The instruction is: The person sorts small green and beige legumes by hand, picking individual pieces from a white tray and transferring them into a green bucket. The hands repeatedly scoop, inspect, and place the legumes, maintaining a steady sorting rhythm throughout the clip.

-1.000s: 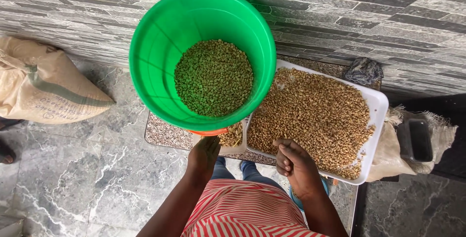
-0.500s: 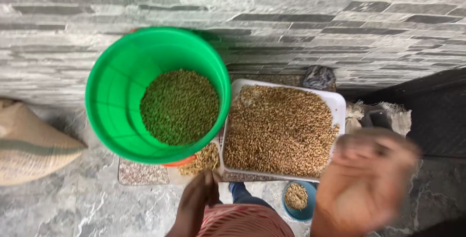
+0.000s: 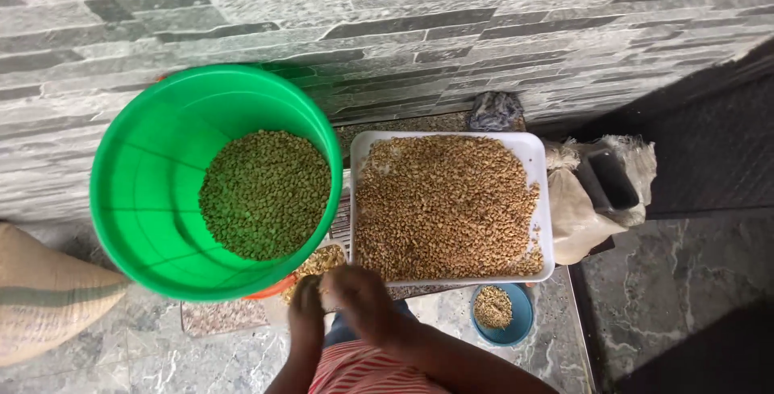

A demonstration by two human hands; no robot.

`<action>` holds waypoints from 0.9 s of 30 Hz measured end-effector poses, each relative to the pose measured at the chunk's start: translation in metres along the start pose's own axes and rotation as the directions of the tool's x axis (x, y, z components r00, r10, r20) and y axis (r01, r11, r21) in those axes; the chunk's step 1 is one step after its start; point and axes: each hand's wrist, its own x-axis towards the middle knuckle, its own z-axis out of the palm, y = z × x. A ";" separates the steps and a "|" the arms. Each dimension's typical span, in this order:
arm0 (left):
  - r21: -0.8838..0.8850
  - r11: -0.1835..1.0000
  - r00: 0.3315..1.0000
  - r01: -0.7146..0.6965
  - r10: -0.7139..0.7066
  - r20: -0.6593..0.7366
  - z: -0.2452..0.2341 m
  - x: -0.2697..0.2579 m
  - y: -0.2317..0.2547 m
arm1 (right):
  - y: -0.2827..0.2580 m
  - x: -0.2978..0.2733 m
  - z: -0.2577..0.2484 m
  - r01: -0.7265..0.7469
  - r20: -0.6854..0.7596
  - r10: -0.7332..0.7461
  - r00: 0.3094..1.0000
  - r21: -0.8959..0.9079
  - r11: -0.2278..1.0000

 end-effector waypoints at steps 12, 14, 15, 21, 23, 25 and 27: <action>0.561 0.460 0.703 -0.688 0.613 0.360 -0.001 -0.019 0.072 | 0.101 -0.065 -0.108 -0.103 -0.358 -0.225 0.906 -0.704 0.703; 0.441 0.517 0.677 -0.734 0.607 0.415 0.028 -0.031 0.089 | 0.124 -0.085 -0.147 -0.400 -0.596 -0.226 0.771 -0.729 0.556; 0.406 0.549 0.682 -0.731 0.558 0.472 0.043 -0.035 0.094 | 0.131 -0.090 -0.165 -0.535 -0.696 -0.214 0.686 -0.681 0.501; 0.269 0.564 0.543 -0.780 0.398 0.740 0.124 -0.031 0.117 | 0.153 -0.054 -0.215 -0.707 -0.896 -0.147 0.420 -0.424 0.566; 0.265 0.570 0.533 -0.778 0.374 0.759 0.136 -0.033 0.122 | 0.166 -0.026 -0.211 -0.726 -0.858 -0.048 0.512 -0.462 0.509; 0.261 0.574 0.533 -0.777 0.378 0.757 0.143 -0.031 0.126 | 0.180 0.001 -0.197 -0.505 -0.577 -0.266 0.772 -0.811 0.296; 0.249 0.598 0.556 -0.762 0.406 0.725 0.149 -0.030 0.130 | 0.182 0.001 -0.193 -0.276 -0.307 -0.408 0.860 -0.952 0.136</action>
